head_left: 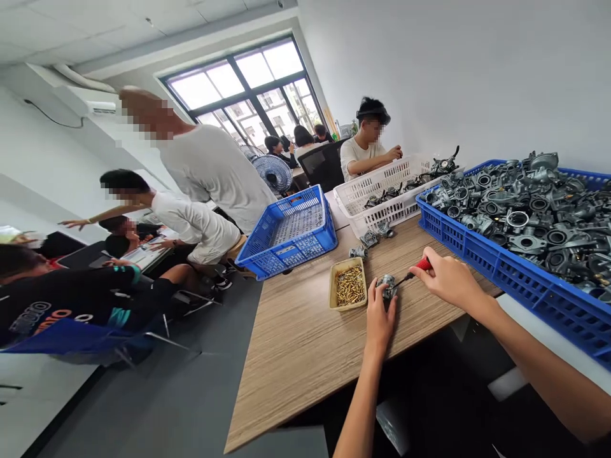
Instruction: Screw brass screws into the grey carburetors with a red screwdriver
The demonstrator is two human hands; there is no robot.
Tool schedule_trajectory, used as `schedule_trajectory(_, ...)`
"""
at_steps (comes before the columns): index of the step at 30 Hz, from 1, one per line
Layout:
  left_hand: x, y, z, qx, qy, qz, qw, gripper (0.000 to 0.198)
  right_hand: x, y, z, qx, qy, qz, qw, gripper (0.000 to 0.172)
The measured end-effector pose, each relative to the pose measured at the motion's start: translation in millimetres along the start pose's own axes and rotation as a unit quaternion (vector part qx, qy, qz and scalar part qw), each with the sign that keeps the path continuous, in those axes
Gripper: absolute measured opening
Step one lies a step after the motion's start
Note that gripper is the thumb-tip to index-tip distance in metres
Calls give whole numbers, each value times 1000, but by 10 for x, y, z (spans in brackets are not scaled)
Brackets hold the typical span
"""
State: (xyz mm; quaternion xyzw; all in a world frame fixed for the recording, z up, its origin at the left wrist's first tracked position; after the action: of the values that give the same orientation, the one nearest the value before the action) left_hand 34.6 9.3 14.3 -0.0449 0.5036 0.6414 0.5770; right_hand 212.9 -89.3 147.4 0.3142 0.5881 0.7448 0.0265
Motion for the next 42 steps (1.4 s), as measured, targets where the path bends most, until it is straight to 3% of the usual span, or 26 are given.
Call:
schedule_trajectory(4, 36, 5, 3, -6, 6, 3, 1000, 20, 67, -18, -31, 7, 31, 59, 998, 20)
schedule_trajectory(9, 45, 3, 0, 1, 10, 0, 1000, 21, 40, 43, -19, -10, 48, 53, 997, 21)
schedule_trajectory(17, 40, -34, -16, 0, 19, -22, 1000, 26, -305, 155, 125, -96, -50, -13, 994, 25)
schedule_trajectory(20, 18, -39, -9, 10, 20, -31, 999, 26, -420, 2, 211, -97, -48, -13, 994, 28)
schedule_trajectory(26, -29, -20, 0, 29, 30, -35, 998, 29, -548, -513, 367, -36, -23, -31, 999, 39)
schedule_trajectory(32, -52, -16, 5, 17, 28, -58, 998, 46, -727, -1033, 477, -15, 23, -59, 998, 48)
schedule_trajectory(37, 9, -49, 17, -19, 68, -88, 994, 56, -762, -1181, 484, -87, 69, -10, 994, 58)
schedule_trajectory(42, 83, -83, 14, -5, 95, -145, 985, 61, -492, -1314, 332, 11, 178, 90, 980, 69)
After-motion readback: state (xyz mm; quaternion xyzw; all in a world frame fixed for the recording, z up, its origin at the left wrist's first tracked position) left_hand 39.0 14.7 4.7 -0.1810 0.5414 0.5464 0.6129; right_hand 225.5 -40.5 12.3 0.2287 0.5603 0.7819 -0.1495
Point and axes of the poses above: each hand's wrist, its own z-axis towards the middle knuckle, its own y-axis out of the back of the hand, x = y × z, the point moved 4 cm from there along z, towards the middle knuckle, and after that the axes turned 4 degrees about -y, right-handed, at the moved point
